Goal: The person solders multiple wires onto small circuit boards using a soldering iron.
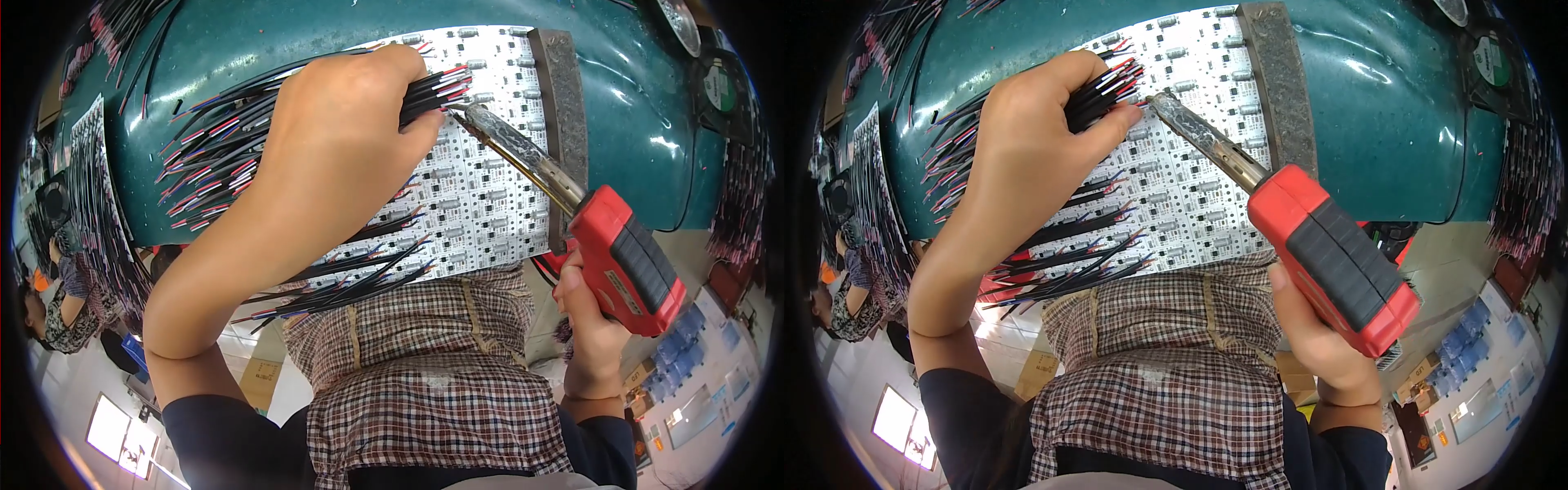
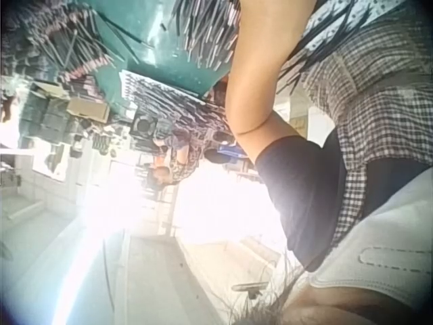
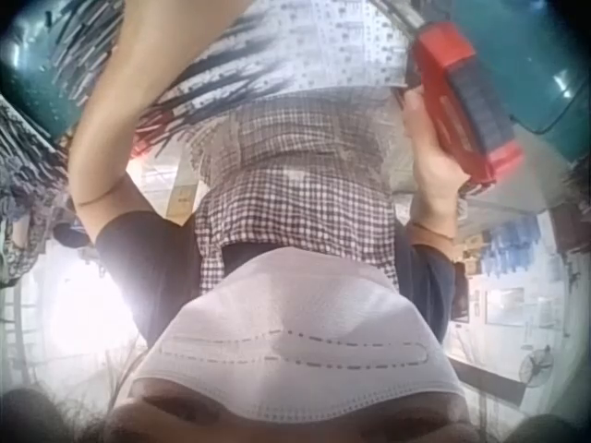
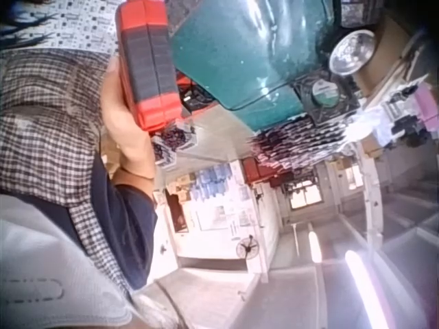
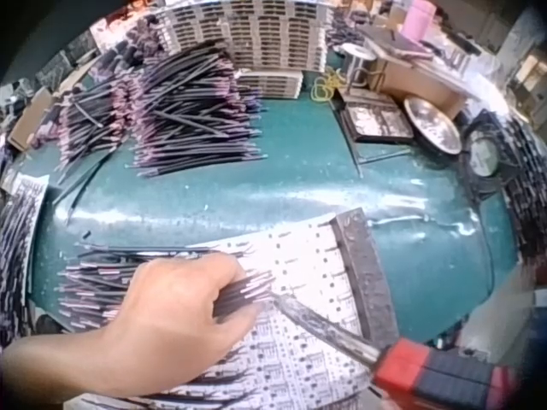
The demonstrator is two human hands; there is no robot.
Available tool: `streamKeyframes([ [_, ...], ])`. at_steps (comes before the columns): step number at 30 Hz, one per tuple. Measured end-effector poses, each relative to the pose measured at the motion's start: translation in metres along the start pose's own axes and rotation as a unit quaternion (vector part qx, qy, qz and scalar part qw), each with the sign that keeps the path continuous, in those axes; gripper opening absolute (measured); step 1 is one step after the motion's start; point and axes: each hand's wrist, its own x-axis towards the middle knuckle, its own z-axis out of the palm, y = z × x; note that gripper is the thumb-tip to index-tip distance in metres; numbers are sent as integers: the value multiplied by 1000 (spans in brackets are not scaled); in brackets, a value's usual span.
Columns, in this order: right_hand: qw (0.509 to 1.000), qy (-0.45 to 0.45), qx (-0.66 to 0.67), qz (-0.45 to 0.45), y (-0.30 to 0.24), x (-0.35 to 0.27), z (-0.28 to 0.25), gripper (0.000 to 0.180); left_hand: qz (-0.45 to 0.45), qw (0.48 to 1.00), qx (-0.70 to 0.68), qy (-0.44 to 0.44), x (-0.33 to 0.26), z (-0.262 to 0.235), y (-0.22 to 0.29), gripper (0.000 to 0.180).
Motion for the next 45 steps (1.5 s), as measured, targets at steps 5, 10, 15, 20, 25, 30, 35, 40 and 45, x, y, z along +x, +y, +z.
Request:
streamKeyframes([
  [5,1000,-4,-11,-17,1,1,-1,30,10,1000,12,7,0,1,-1,25],
  [10,1000,-24,-11,-14,-1,0,-8,28,11,1000,14,7,0,0,-1,25],
  [15,998,19,-20,-64,-2,2,4,23,5,1000,30,-2,1,1,-1,26],
  [20,995,-4,-38,-91,4,2,-1,20,-27,999,1,-30,3,-3,-1,26],
  [25,996,12,-33,-86,7,0,2,22,-38,998,-8,-48,6,-3,-2,26],
  [30,996,27,-45,-74,4,0,4,24,-44,997,3,-63,8,-4,0,26],
  [35,999,-14,-19,-45,-1,-3,-8,26,-24,998,3,-56,8,-5,-2,26],
  [40,994,4,-60,-90,4,-1,-1,21,-30,997,-15,-70,11,-6,-4,26],
  [45,993,-2,-67,-94,9,-2,-1,25,-51,993,-29,-102,16,-9,-4,26],
])
